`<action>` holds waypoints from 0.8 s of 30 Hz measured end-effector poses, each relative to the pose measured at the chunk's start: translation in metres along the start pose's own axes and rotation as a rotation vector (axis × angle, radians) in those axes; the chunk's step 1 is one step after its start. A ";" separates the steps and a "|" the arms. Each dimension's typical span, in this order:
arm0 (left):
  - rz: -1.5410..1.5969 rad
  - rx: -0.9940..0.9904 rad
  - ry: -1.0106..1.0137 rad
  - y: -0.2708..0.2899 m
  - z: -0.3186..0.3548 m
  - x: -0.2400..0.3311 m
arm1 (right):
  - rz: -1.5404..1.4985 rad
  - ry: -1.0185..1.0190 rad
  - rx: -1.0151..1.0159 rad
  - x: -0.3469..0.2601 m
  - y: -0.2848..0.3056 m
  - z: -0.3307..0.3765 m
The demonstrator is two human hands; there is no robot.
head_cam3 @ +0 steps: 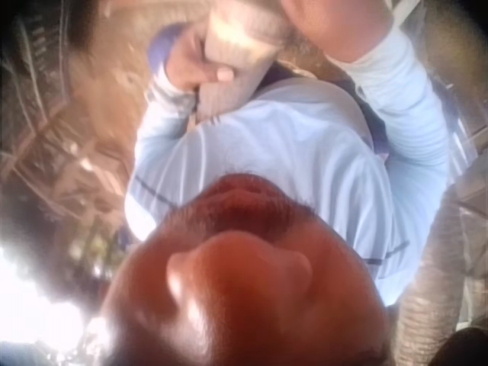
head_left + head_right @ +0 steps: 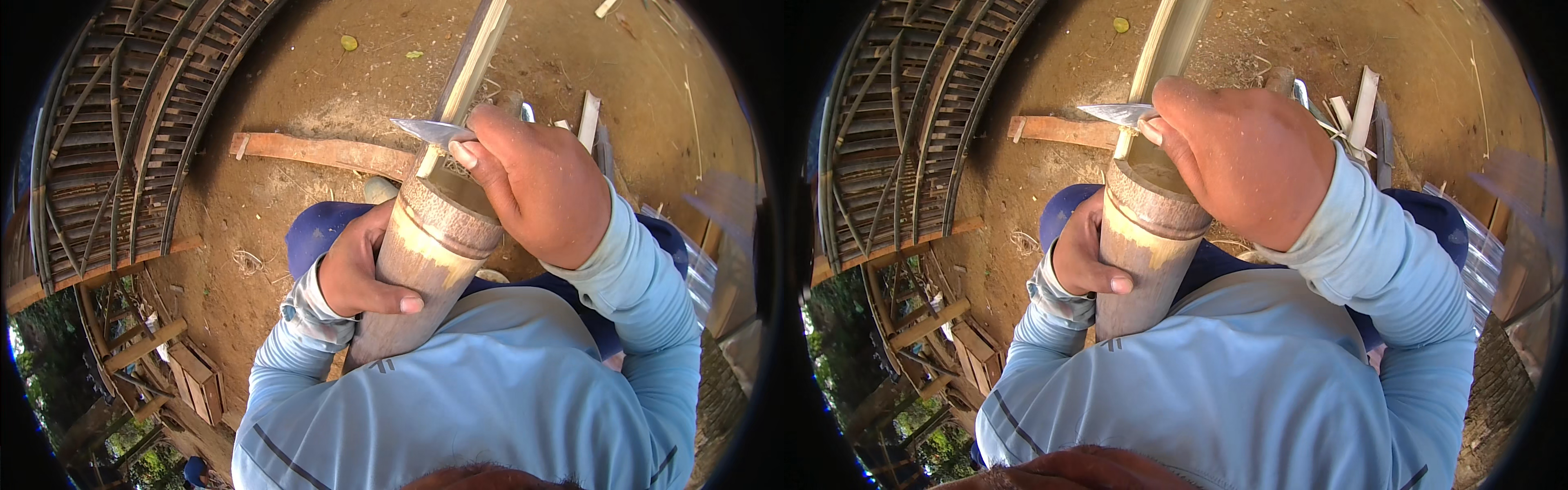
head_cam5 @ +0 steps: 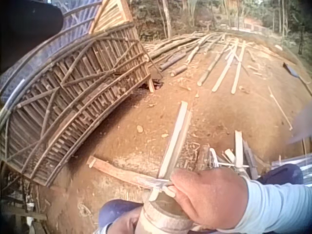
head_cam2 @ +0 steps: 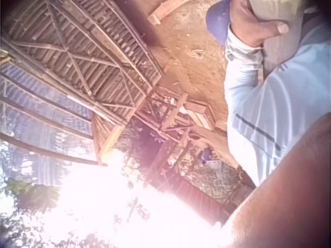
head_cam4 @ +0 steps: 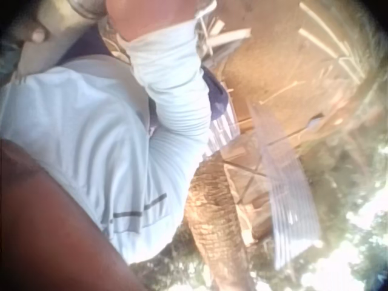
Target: The person sits on the ground and uses a knife to shave and smooth the surface of a split bamboo stalk. They hold the bamboo with one hand and carefully remove thin layers of material with the other, rotating the piece to work on different sections.
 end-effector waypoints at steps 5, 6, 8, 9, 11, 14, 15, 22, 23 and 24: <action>-0.017 -0.022 -0.009 0.001 0.000 0.001 | -0.010 -0.047 0.025 0.004 0.013 -0.016; -0.012 -0.009 -0.001 0.000 0.000 0.001 | 0.008 -0.028 0.013 0.000 0.006 -0.008; -0.003 0.014 0.015 -0.001 0.000 0.001 | 0.009 0.000 0.017 0.003 0.002 -0.006; -0.009 0.011 0.010 -0.001 0.000 0.001 | 0.009 0.012 0.019 0.003 0.002 -0.005; -0.020 0.003 0.001 0.000 0.000 0.001 | 0.030 -0.026 0.028 0.000 0.003 -0.006; -0.004 0.002 0.022 0.000 0.000 0.000 | -0.005 0.019 0.036 0.000 0.000 0.001; -0.010 0.005 0.015 -0.001 0.000 0.001 | 0.000 0.024 0.075 0.001 0.002 -0.003; -0.029 0.007 -0.008 -0.001 0.000 0.001 | -0.001 -0.020 0.019 -0.001 -0.001 0.001; -0.036 0.007 -0.008 -0.001 0.000 0.002 | 0.008 -0.019 0.063 0.000 0.002 -0.004; -0.037 -0.001 -0.012 -0.001 0.001 0.001 | 0.016 -0.022 0.101 0.002 0.005 -0.009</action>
Point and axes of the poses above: each hand's wrist, its own z-axis away from the middle knuckle, its own y-axis out of the back of the hand, x = y × z, the point moved 3 cm from there along -z, towards the middle knuckle, and after that the axes turned 13 degrees about -y, right-handed, at the moved point
